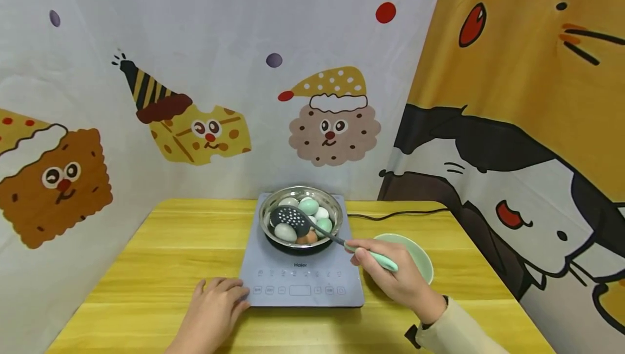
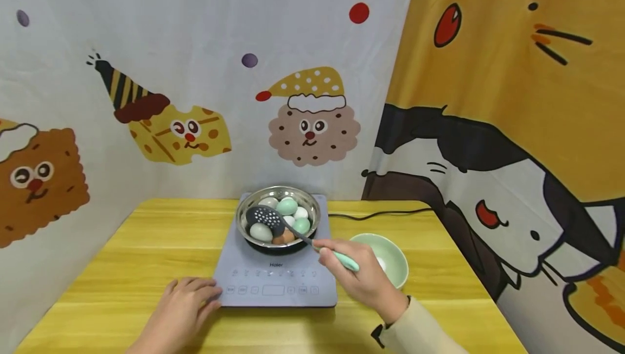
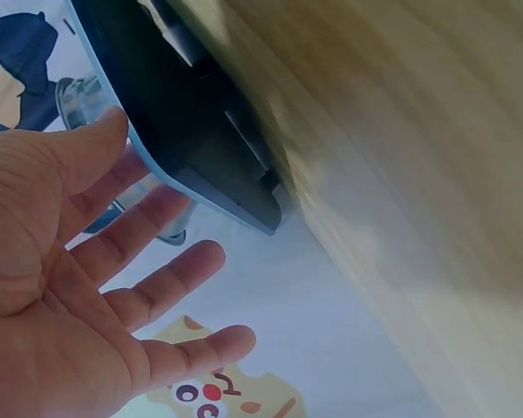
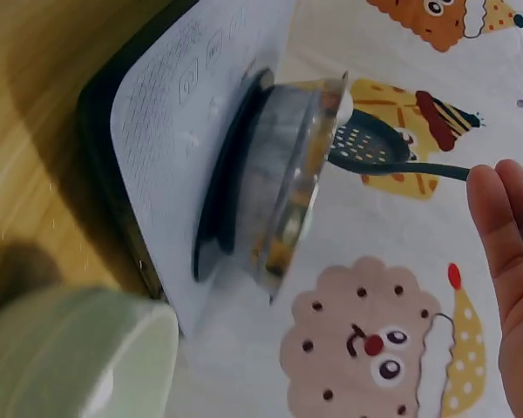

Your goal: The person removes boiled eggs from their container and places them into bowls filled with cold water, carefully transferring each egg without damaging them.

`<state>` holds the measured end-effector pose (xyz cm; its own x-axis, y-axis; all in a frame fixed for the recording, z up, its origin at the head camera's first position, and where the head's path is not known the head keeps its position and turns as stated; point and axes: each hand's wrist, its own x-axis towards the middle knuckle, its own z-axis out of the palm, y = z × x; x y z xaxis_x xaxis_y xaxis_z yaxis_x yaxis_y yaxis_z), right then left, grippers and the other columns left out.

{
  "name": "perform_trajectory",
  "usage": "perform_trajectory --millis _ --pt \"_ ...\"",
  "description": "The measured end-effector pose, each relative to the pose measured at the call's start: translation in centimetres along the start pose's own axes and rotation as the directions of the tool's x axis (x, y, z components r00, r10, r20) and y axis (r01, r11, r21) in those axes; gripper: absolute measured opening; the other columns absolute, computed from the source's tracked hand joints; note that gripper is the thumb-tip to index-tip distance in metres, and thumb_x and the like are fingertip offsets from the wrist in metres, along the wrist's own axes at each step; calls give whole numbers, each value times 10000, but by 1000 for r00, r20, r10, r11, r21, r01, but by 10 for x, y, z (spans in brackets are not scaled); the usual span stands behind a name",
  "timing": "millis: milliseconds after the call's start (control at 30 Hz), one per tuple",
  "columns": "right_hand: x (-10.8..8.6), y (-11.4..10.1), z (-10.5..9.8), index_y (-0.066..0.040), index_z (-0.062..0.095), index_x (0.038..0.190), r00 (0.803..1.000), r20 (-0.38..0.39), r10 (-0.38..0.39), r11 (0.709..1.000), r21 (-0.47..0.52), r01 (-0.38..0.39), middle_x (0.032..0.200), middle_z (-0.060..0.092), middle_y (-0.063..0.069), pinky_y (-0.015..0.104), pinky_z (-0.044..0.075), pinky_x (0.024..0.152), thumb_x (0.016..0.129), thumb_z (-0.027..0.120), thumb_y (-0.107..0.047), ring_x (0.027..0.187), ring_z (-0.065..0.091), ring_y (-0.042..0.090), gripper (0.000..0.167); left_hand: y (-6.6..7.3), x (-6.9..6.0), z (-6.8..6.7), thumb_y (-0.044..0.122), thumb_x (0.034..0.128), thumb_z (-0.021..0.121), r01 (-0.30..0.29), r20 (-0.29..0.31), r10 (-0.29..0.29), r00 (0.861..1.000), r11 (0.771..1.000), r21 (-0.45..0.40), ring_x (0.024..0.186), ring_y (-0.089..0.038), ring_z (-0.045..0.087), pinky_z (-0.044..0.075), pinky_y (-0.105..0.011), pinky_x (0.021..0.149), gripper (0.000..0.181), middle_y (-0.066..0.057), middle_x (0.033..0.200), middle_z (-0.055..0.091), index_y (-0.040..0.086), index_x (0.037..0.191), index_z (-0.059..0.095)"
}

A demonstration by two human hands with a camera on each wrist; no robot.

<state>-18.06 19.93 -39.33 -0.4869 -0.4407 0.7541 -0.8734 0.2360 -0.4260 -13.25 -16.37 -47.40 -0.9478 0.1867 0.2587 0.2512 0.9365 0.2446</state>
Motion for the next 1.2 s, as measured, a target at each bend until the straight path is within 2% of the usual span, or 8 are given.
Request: perform_trajectory --millis 200,300,400,633,733,833,933,1200 --pt "6 0 7 -19 767 1221 975 -8 224 972 71 -222 907 827 58 223 631 811 1041 553 104 793 782 156 306 -2 0 -1 291 919 847 4 -4 -4 1000 1000 2 1174 -302 696 476 -756 1055 178 5 1210 790 216 1080 834" --pt "5 -3 7 4 761 1211 926 -54 374 920 147 -364 887 823 85 262 651 803 1107 515 -6 778 785 159 267 -1 0 -1 286 917 850 1 -7 -1 1000 1000 -1 1173 -302 695 475 -757 1052 179 4 1209 790 213 1079 834" --pt "7 -2 6 65 722 1234 832 -75 549 811 288 -509 915 828 93 359 680 775 1153 487 -152 766 790 172 330 -1 0 -3 281 916 851 12 -6 -12 1000 1000 -9 1182 -306 694 468 -764 1059 182 -3 1215 790 211 1084 835" --pt "13 4 3 76 633 1363 539 -11 842 450 566 -691 1002 833 108 395 685 803 1165 447 -291 812 771 199 456 -1 0 -3 286 926 841 31 27 -31 999 999 -17 1187 -296 696 478 -756 1054 189 1 1232 787 214 1101 833" --pt "13 4 0 59 621 1389 468 16 883 359 619 -698 1021 829 111 368 680 815 1167 420 -295 832 763 197 463 0 -1 -3 285 921 845 24 21 -24 999 1000 -13 1175 -288 698 489 -741 1047 189 6 1221 789 211 1095 835" --pt "13 4 -3 41 636 1370 436 21 900 320 647 -692 1031 822 125 366 679 820 1166 415 -300 846 762 205 455 1 -1 -2 280 915 850 24 14 -24 1000 1000 -14 1172 -290 700 491 -737 1047 188 3 1216 792 210 1089 836" --pt "12 3 -8 11 670 1325 424 15 906 311 657 -687 1034 820 133 367 680 816 1166 418 -311 841 757 199 438 1 0 -2 277 913 851 34 19 -33 999 999 -22 1177 -299 700 485 -743 1053 188 -3 1222 792 211 1089 836" --pt "7 2 -23 -60 754 1164 481 -80 873 425 608 -671 961 837 94 357 683 740 1169 438 -375 753 760 165 446 0 2 -2 281 910 854 50 35 -48 998 998 -32 1172 -312 709 487 -750 1044 198 -13 1233 792 212 1094 834"
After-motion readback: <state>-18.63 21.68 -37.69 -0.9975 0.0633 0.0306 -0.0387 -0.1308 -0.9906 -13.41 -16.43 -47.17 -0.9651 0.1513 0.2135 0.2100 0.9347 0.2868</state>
